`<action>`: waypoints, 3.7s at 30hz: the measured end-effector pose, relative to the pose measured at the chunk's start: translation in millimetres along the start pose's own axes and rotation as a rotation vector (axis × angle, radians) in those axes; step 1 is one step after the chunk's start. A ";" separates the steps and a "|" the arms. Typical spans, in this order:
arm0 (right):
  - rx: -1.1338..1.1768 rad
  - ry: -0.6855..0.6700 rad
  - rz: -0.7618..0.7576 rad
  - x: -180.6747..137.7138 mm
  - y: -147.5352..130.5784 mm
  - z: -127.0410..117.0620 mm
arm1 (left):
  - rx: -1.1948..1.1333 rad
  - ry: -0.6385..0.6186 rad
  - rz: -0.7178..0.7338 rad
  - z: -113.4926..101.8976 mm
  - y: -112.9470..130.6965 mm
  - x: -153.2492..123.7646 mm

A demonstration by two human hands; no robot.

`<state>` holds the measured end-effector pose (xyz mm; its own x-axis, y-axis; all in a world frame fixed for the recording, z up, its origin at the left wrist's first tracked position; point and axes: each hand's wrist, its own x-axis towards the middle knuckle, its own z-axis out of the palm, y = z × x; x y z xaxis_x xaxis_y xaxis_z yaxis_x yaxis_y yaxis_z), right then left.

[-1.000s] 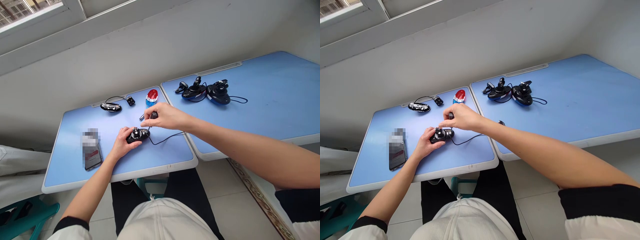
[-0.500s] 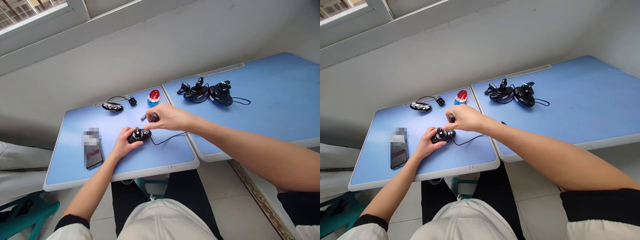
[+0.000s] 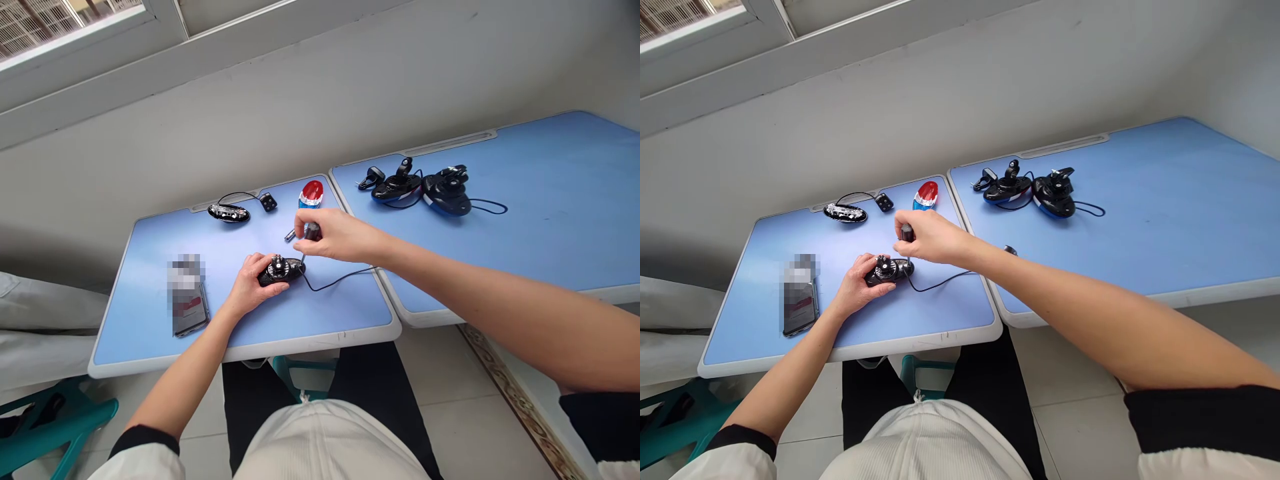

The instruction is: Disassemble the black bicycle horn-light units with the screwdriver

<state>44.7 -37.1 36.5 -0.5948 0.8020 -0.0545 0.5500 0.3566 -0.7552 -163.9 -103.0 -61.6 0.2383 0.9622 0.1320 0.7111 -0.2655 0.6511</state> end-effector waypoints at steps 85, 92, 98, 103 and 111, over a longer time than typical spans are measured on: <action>-0.193 0.017 -0.071 8.0 -50.8 26.6 | -0.140 0.043 0.065 10.1 -13.9 -8.6; -0.231 -0.126 -0.169 12.0 -50.2 23.1 | -0.144 0.037 0.080 9.4 -15.1 -8.6; -0.116 -0.008 -0.009 13.4 -46.8 22.5 | -0.150 0.042 0.060 9.6 -14.5 -7.2; -0.061 0.130 0.012 10.4 -46.8 30.5 | -0.138 0.034 0.031 8.1 -13.3 -6.9; -0.009 -0.047 -0.070 14.9 -52.0 23.3 | -0.130 0.028 0.024 5.1 -12.0 -6.8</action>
<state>-6.4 -54.8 59.8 -0.6588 0.7516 -0.0328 0.5111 0.4151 -0.7526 -170.7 -106.6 -74.1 0.2342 0.9575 0.1686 0.6133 -0.2800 0.7386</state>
